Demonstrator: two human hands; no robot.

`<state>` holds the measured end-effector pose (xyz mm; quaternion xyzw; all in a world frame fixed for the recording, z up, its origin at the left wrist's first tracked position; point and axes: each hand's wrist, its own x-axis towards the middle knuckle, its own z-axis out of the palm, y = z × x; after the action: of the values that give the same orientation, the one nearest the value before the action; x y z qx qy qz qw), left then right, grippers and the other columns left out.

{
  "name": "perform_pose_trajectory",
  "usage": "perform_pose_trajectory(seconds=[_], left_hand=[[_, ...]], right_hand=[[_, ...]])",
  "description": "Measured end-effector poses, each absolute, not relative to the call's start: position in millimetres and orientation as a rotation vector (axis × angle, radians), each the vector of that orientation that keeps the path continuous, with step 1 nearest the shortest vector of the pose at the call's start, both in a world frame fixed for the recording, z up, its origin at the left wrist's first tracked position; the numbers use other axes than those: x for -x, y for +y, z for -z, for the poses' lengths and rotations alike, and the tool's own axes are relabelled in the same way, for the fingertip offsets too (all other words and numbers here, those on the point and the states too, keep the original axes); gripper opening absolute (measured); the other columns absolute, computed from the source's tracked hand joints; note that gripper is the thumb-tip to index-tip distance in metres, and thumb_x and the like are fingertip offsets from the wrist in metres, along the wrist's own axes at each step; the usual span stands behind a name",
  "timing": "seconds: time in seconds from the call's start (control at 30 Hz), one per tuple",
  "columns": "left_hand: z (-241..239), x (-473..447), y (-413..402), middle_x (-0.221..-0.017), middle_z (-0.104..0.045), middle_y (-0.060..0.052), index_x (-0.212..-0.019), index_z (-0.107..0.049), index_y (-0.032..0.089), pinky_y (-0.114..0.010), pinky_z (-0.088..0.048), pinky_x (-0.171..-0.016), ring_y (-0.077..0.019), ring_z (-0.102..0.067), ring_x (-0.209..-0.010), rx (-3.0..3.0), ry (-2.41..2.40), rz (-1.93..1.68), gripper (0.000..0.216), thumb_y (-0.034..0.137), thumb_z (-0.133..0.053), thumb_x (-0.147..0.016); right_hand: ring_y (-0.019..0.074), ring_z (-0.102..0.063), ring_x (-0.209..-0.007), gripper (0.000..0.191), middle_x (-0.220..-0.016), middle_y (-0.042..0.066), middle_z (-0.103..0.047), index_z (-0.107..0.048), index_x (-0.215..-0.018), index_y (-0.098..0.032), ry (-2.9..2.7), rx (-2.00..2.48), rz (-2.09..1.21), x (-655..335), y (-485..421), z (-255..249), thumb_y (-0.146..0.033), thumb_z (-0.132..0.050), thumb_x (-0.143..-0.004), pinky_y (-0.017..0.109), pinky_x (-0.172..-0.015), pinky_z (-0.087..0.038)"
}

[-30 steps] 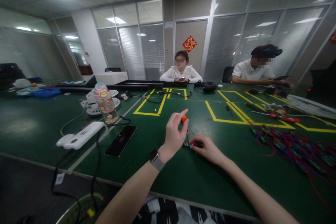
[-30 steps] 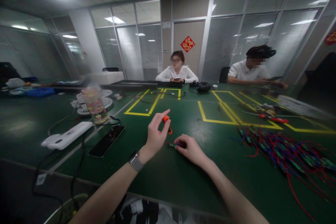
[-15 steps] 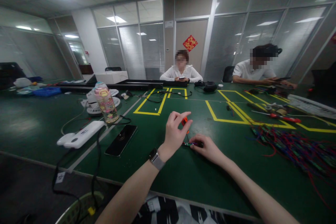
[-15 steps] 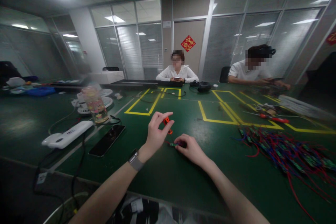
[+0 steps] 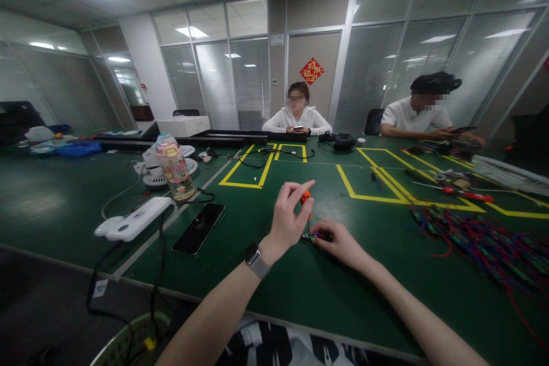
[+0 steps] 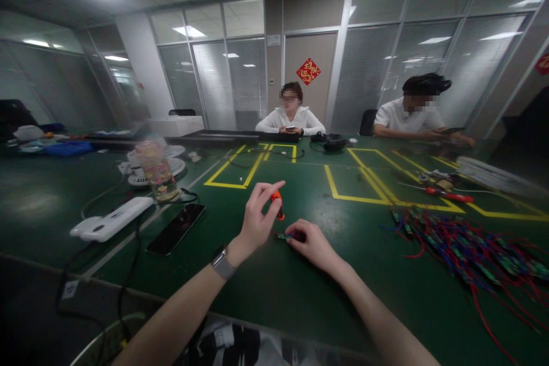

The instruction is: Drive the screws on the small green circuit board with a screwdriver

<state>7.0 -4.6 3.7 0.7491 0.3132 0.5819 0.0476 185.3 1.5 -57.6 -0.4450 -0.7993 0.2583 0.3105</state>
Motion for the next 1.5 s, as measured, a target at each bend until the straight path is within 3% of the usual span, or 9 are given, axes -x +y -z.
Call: perform_pose_trajectory(seconds=[0.07, 0.13, 0.33, 0.53, 0.73, 0.97, 1.13, 1.37, 1.5], left_hand=[[-4.2, -7.5, -5.2, -0.107, -0.060, -0.008, -0.135, -0.051, 0.020, -0.034, -0.048, -0.089, -0.0184, -0.057, -0.100, -2.270, 0.912, -1.756, 0.038, 0.020, -0.038, -0.100], [-4.3, -7.9, -4.6, -0.106, -0.061, -0.007, -0.137, -0.048, 0.020, -0.033, -0.048, -0.089, -0.0179, -0.058, -0.099, -2.255, 0.916, -1.760, 0.039, 0.019, -0.039, -0.100], [-2.8, -7.1, -3.4, -0.087, -0.056, -0.003, -0.116, -0.065, 0.022, -0.030, -0.049, -0.078, -0.0167, -0.056, -0.083, -2.281, 0.994, -1.832, 0.025, 0.030, -0.057, -0.094], [-3.5, -9.2, -6.8, -0.110, -0.061, -0.008, -0.138, -0.047, 0.020, -0.033, -0.047, -0.091, -0.0180, -0.058, -0.101, -2.268, 0.908, -1.742, 0.039, 0.017, -0.036, -0.100], [-4.1, -7.4, -4.4, -0.090, -0.055, -0.003, -0.116, -0.063, 0.022, -0.028, -0.049, -0.076, -0.0160, -0.056, -0.083, -2.263, 1.007, -1.777, 0.024, 0.025, -0.056, -0.094], [-2.7, -9.1, -5.0, -0.108, -0.060, -0.007, -0.138, -0.047, 0.022, -0.032, -0.048, -0.088, -0.0172, -0.058, -0.098, -2.259, 0.935, -1.705, 0.038, 0.019, -0.036, -0.101], [-1.2, -8.8, -2.6, -0.088, -0.056, -0.003, -0.119, -0.062, 0.022, -0.031, -0.049, -0.078, -0.0171, -0.056, -0.083, -2.288, 1.046, -1.786, 0.027, 0.027, -0.058, -0.093], [-3.1, -8.3, -4.9, -0.105, -0.059, -0.006, -0.135, -0.050, 0.022, -0.032, -0.048, -0.085, -0.0170, -0.057, -0.095, -2.269, 0.976, -1.713, 0.037, 0.020, -0.038, -0.100], [-1.9, -7.9, -3.0, -0.091, -0.057, -0.004, -0.114, -0.063, 0.021, -0.031, -0.048, -0.079, -0.0176, -0.056, -0.086, -2.283, 1.041, -1.787, 0.023, 0.026, -0.057, -0.093]], right_hand=[[0.0183, -0.060, -0.076, 0.015, -0.086, 0.005, -0.066, -0.071, -0.090, -0.017, -2.112, 1.173, -0.688, -185.4, 1.6, 57.5, -0.021, -0.061, -0.079, 0.030, -0.071, -0.048], [0.0183, -0.060, -0.077, 0.015, -0.087, 0.005, -0.066, -0.071, -0.090, -0.017, -2.116, 1.171, -0.688, -185.5, 1.5, 56.9, -0.021, -0.062, -0.079, 0.030, -0.071, -0.048], [0.0181, -0.059, -0.075, 0.014, -0.086, 0.005, -0.066, -0.071, -0.089, -0.018, -2.129, 1.180, -0.661, -185.1, 0.3, 54.3, -0.020, -0.061, -0.079, 0.030, -0.070, -0.047], [0.0183, -0.059, -0.075, 0.015, -0.085, 0.005, -0.065, -0.071, -0.090, -0.016, -2.126, 1.173, -0.665, -184.5, 0.5, 55.1, -0.021, -0.061, -0.079, 0.030, -0.070, -0.047], [0.0183, -0.060, -0.077, 0.015, -0.087, 0.005, -0.066, -0.071, -0.090, -0.016, -2.113, 1.177, -0.688, -184.6, 0.9, 56.1, -0.021, -0.061, -0.079, 0.030, -0.071, -0.047], [0.0180, -0.059, -0.075, 0.014, -0.085, 0.005, -0.066, -0.071, -0.089, -0.017, -2.114, 1.179, -0.665, -183.9, 0.6, 55.5, -0.017, -0.062, -0.078, 0.029, -0.070, -0.047], [0.0185, -0.060, -0.078, 0.014, -0.087, 0.005, -0.067, -0.072, -0.089, -0.018, -2.102, 1.189, -0.675, -183.2, -1.6, 53.0, -0.018, -0.062, -0.079, 0.030, -0.072, -0.047], [0.0179, -0.059, -0.076, 0.013, -0.085, 0.004, -0.065, -0.071, -0.088, -0.018, -2.107, 1.186, -0.667, -183.0, -1.1, 53.3, -0.017, -0.061, -0.078, 0.029, -0.071, -0.047], [0.0184, -0.060, -0.078, 0.013, -0.087, 0.004, -0.066, -0.071, -0.088, -0.018, -2.085, 1.190, -0.672, -183.2, -0.2, 55.9, -0.017, -0.062, -0.077, 0.030, -0.073, -0.048]])
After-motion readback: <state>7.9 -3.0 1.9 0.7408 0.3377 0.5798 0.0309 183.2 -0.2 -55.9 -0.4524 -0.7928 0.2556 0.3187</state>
